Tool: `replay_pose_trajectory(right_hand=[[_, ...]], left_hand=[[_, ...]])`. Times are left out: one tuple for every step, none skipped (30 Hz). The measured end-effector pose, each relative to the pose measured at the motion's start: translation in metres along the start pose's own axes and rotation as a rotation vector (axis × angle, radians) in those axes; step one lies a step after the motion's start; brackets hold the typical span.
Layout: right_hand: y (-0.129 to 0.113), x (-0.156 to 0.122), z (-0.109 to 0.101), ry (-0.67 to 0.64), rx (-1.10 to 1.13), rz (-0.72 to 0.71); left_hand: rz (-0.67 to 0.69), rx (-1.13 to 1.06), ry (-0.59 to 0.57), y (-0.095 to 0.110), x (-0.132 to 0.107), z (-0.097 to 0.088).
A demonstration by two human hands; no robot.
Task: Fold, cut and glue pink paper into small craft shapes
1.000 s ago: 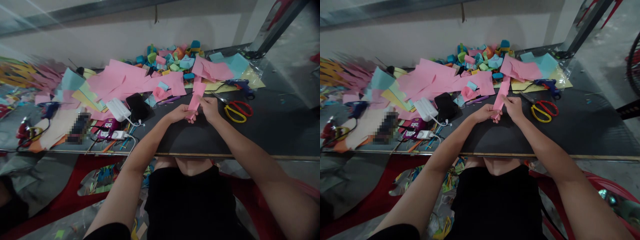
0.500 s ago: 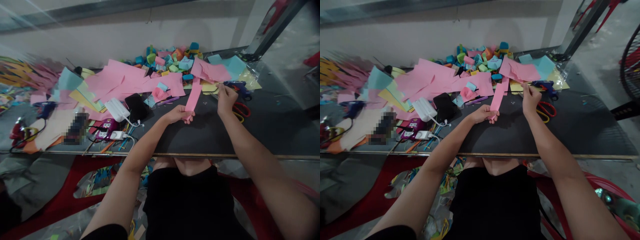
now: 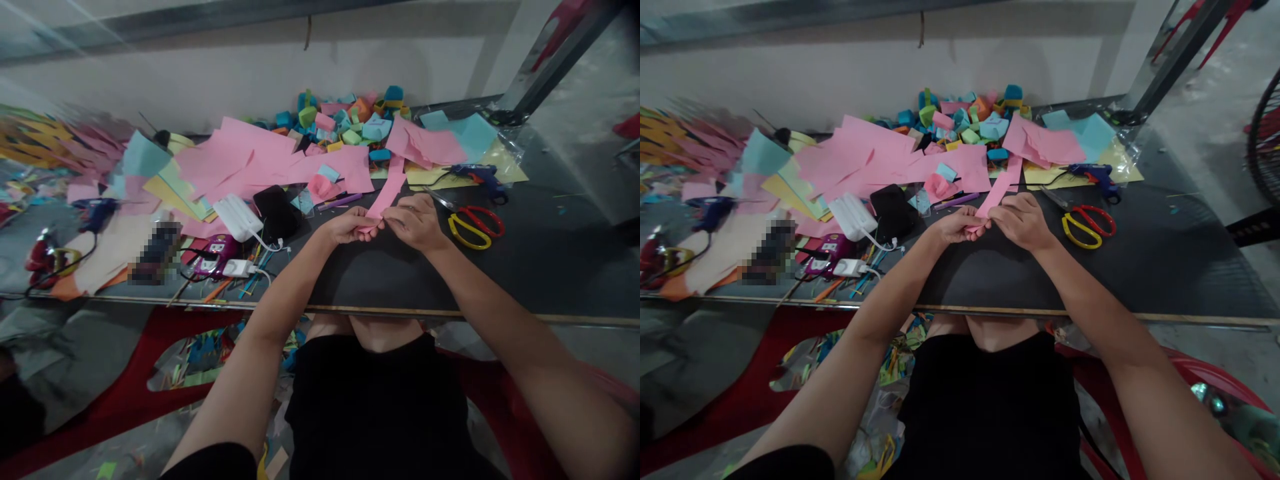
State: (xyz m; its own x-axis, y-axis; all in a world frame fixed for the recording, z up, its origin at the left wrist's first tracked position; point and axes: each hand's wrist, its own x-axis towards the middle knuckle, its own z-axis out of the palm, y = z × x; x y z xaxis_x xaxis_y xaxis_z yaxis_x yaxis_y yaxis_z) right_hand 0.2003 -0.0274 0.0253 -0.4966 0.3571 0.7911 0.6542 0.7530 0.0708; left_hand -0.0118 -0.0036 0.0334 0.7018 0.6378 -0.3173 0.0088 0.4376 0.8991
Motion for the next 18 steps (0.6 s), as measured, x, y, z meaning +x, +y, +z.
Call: replay_pose_trajectory(right_hand=[[-0.002,0.001,-0.002,0.030,0.000,-0.037],[-0.004,0.003,-0.004,0.055,0.009,-0.074],[-0.007,0.004,-0.005,0.074,0.025,-0.105],[-0.010,0.006,-0.006,0.083,0.045,-0.129],[-0.012,0.007,-0.007,0.082,0.068,-0.144],[-0.014,0.009,-0.007,0.063,0.091,-0.151],[-0.016,0.010,-0.007,0.032,0.111,-0.150],[-0.017,0.010,-0.006,-0.008,0.119,-0.140],[-0.017,0.010,-0.005,-0.051,0.112,-0.121],[-0.016,0.010,-0.004,-0.089,0.093,-0.095],[-0.014,0.009,-0.002,-0.117,0.065,-0.064],[-0.012,0.008,0.000,-0.133,0.033,-0.038],[-0.009,0.007,0.002,-0.139,0.005,-0.023],[-0.006,0.006,0.003,-0.139,-0.016,-0.019],[-0.003,0.005,0.005,-0.133,-0.032,-0.020],[0.000,0.004,0.006,-0.131,-0.045,-0.023],[0.002,0.003,0.007,-0.133,-0.053,-0.023],[0.003,0.003,0.008,-0.136,-0.055,-0.020]], left_hand=[[-0.003,0.007,-0.013,0.000,0.000,-0.001],[-0.010,0.016,-0.028,0.000,-0.001,-0.003],[-0.020,0.027,-0.047,0.000,-0.001,-0.005],[-0.033,0.040,-0.069,0.000,-0.002,-0.007],[-0.047,0.055,-0.094,0.001,-0.002,-0.010],[-0.068,0.069,-0.119,0.001,-0.003,-0.012],[-0.093,0.085,-0.138,0.002,-0.003,-0.015],[-0.117,0.099,-0.143,0.002,-0.003,-0.017],[-0.132,0.110,-0.129,0.003,-0.002,-0.019],[-0.132,0.119,-0.099,0.003,-0.002,-0.021],[-0.112,0.125,-0.053,0.004,-0.001,-0.021],[-0.074,0.133,0.002,0.004,-0.001,-0.020],[-0.029,0.148,0.057,0.004,0.000,-0.019],[0.012,0.171,0.108,0.004,0.001,-0.018],[0.046,0.202,0.153,0.003,0.001,-0.015],[0.070,0.236,0.188,0.003,0.002,-0.013],[0.088,0.271,0.214,0.002,0.003,-0.011],[0.098,0.304,0.228,0.002,0.003,-0.010]])
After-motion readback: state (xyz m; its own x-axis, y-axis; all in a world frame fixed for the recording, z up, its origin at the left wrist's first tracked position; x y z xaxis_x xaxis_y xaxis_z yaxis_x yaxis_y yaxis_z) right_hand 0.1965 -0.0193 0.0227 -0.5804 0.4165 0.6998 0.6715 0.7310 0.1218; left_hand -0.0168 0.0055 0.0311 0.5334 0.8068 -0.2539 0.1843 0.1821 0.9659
